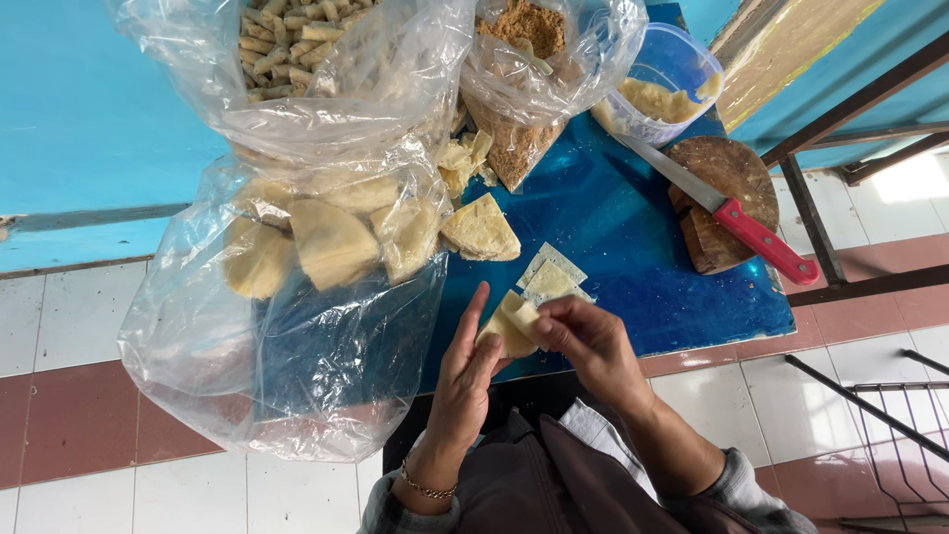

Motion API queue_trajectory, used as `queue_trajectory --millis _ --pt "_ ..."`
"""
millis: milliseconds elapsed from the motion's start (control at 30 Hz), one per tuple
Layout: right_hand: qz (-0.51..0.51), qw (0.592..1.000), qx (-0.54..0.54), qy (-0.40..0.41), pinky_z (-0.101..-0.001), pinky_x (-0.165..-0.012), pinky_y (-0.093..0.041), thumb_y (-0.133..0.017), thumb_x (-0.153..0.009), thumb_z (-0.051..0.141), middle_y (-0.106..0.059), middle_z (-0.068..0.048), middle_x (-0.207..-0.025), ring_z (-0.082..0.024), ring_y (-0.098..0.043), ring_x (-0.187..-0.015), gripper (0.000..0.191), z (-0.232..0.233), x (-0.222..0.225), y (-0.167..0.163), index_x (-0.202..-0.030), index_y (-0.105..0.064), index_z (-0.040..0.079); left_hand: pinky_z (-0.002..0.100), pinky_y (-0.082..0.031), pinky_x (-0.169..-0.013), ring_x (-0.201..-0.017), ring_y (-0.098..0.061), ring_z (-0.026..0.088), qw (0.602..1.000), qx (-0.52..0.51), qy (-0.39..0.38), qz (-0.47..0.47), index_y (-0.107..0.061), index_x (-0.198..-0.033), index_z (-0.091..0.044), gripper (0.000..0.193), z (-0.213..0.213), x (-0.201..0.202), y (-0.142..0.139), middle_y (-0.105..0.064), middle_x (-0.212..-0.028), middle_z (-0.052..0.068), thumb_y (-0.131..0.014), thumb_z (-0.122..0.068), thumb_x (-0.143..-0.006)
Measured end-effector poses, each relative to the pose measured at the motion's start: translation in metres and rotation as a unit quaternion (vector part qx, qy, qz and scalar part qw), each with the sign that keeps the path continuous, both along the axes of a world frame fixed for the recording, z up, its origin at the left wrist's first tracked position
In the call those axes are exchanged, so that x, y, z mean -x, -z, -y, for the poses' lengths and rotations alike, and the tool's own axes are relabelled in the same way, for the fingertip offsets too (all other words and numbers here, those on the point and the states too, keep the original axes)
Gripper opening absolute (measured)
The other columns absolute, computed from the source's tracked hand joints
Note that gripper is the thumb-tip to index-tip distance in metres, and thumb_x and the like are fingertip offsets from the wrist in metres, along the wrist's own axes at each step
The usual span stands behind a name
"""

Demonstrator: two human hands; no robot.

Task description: The person flattens pieces of dough by hand on a blue table, spoons brown filling from a plastic bag onto a flattened dough piece, folds the dough over the filling, and stacks the finished filled pieces on the table.

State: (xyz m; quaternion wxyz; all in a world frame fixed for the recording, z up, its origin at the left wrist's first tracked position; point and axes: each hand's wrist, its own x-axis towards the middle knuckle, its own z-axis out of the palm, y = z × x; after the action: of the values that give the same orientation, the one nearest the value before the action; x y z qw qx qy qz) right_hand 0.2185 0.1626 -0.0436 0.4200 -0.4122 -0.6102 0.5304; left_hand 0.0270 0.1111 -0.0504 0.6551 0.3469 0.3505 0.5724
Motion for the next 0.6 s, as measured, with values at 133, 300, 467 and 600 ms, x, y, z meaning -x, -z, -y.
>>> queue_trajectory --millis 133,300,467,600 --pt "-0.185 0.966 0.173 0.05 -0.0296 -0.07 -0.057 -0.066 -0.101 0.012 -0.073 -0.008 -0.096 -0.014 -0.069 -0.084 0.015 -0.012 -0.017 0.014 -0.11 -0.068 0.0 0.04 -0.054 -0.104 -0.124 -0.065 0.024 0.999 0.033 -0.012 0.026 -0.025 -0.163 -0.008 0.064 -0.002 0.001 -0.001 -0.06 -0.141 0.017 -0.048 -0.024 -0.105" --pt "-0.109 0.983 0.041 0.143 -0.0279 -0.073 -0.056 -0.064 -0.103 0.012 -0.073 -0.008 -0.096 -0.013 -0.068 -0.084 0.012 -0.021 -0.043 0.006 -0.11 -0.069 0.003 0.045 -0.053 -0.105 -0.125 -0.064 0.028 0.997 0.039 -0.048 0.056 -0.026 -0.163 -0.009 0.063 -0.002 0.012 0.002 -0.058 -0.143 0.022 -0.048 -0.02 -0.105" --pt "0.295 0.879 -0.338 0.159 -0.0288 -0.073 -0.057 -0.07 -0.101 0.007 -0.075 -0.008 -0.105 -0.013 -0.07 -0.088 0.009 -0.019 -0.042 -0.001 -0.11 -0.068 0.005 0.047 -0.053 -0.109 -0.129 -0.062 0.03 0.993 0.04 -0.067 0.085 -0.026 -0.162 -0.009 0.061 -0.004 0.019 0.006 -0.058 -0.144 0.024 -0.047 -0.019 -0.106" --pt "0.432 0.779 -0.447 0.08 -0.032 -0.064 -0.051 -0.076 -0.091 0.003 -0.076 -0.005 -0.1 -0.015 -0.068 -0.08 0.016 -0.008 -0.028 -0.002 -0.105 -0.07 0.007 0.046 -0.053 -0.108 -0.129 -0.062 0.029 0.994 0.041 -0.069 0.08 -0.026 -0.162 -0.008 0.061 -0.005 0.018 0.009 -0.058 -0.146 0.021 -0.047 -0.019 -0.105"
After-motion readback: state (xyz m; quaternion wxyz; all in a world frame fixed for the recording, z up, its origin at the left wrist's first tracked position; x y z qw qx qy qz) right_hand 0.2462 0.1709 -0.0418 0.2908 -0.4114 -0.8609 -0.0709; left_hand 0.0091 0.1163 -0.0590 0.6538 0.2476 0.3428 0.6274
